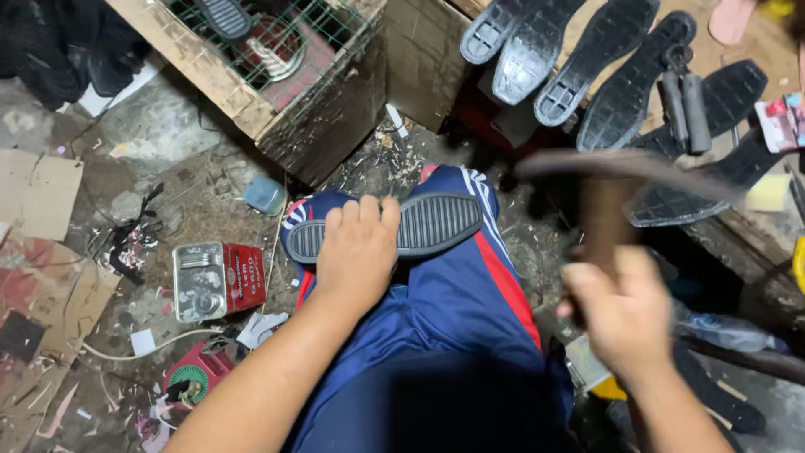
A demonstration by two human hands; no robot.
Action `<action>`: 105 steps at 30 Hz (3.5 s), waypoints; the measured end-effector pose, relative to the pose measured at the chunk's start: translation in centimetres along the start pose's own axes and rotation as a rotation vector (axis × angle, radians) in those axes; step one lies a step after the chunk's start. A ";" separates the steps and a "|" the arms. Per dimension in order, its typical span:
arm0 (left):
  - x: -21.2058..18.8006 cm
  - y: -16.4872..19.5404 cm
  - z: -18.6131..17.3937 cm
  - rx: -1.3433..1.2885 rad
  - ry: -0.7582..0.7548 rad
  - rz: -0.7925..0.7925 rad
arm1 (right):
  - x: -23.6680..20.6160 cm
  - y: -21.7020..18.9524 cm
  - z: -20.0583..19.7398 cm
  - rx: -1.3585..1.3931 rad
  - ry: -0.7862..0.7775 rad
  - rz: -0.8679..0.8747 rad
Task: The person sits on the floor holding a black sandal on their lap and files the edge of its sole with a rasp, rotating the sandal to work around the perimeter. They then tap the sole with a hammer and place the finished sandal into a wire rack with other sandals.
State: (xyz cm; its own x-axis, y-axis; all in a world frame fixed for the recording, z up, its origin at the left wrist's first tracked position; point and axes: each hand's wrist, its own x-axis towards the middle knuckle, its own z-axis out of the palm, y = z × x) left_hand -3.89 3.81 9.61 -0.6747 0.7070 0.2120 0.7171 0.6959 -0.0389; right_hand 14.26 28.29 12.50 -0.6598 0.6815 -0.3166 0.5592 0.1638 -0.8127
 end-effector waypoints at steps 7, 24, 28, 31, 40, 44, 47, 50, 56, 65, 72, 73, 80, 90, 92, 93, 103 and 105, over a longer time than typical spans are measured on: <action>0.4 0.6 0.1 0.020 -0.059 -0.024 | -0.6 -0.5 1.4 -0.403 -0.187 -0.332; -2.0 -3.2 -1.5 -0.538 0.105 -0.332 | 3.6 7.4 4.6 -0.490 -0.357 -0.250; -4.8 -5.4 1.3 -1.229 0.201 -0.662 | 0.8 -0.3 2.6 -0.410 -0.405 -0.112; -6.5 -5.4 3.4 -1.581 0.147 -0.851 | -1.4 -4.7 1.6 0.097 -0.340 -0.252; -5.7 -4.6 5.0 -1.640 0.271 -0.753 | -1.1 -6.2 5.5 -0.485 -0.455 -0.200; -5.8 -4.7 5.1 -1.536 0.227 -0.798 | -2.8 -6.2 3.4 0.253 -0.491 -0.712; -5.8 -4.6 5.4 -1.678 0.225 -0.821 | -2.7 -5.4 4.9 -0.119 -0.520 -0.572; -5.3 -4.9 5.7 -1.744 0.253 -0.754 | -2.2 -5.6 6.7 -0.474 -0.509 -0.451; -5.5 -4.2 6.3 -1.691 0.259 -0.791 | -3.6 -6.8 4.1 0.426 -0.507 -0.745; -4.5 -4.7 6.7 -1.755 0.296 -0.836 | -3.6 -4.9 4.9 -0.209 -0.453 -0.408; -3.9 -5.0 5.3 -1.490 0.193 -0.803 | -1.7 -0.2 5.5 -0.579 -0.488 -0.289; -3.6 -5.3 4.5 -1.275 0.193 -0.674 | -1.5 0.5 5.3 -0.484 -0.462 -0.313; -0.5 -3.4 -1.1 -0.338 -0.083 -0.081 | -2.3 -1.2 -1.8 -0.282 -0.112 -0.619; -0.1 -3.1 -1.7 -0.196 -0.163 0.036 | -2.6 -4.6 4.4 -0.724 -0.302 -0.410; 0.0 -2.7 -1.4 -0.151 -0.140 0.045 | -2.7 -4.1 4.1 -0.714 -0.357 -0.249; 0.3 -2.6 -1.2 -0.128 -0.125 0.040 | -2.6 -3.7 3.4 -0.627 -0.347 -0.253; 0.3 -2.1 0.1 -0.051 -0.104 0.047 | -0.4 5.7 2.7 -0.498 -0.283 -0.247; 0.5 -0.8 -0.4 -0.081 -0.211 -0.011 | 0.2 7.0 3.3 -0.509 -0.278 -0.213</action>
State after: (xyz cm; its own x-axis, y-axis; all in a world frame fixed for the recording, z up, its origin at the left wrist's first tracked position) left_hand -4.73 3.61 10.18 -0.6980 0.7161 0.0028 0.7155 0.6973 0.0430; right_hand 16.36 27.25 5.12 -0.8511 0.3965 -0.3440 0.5249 0.6422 -0.5586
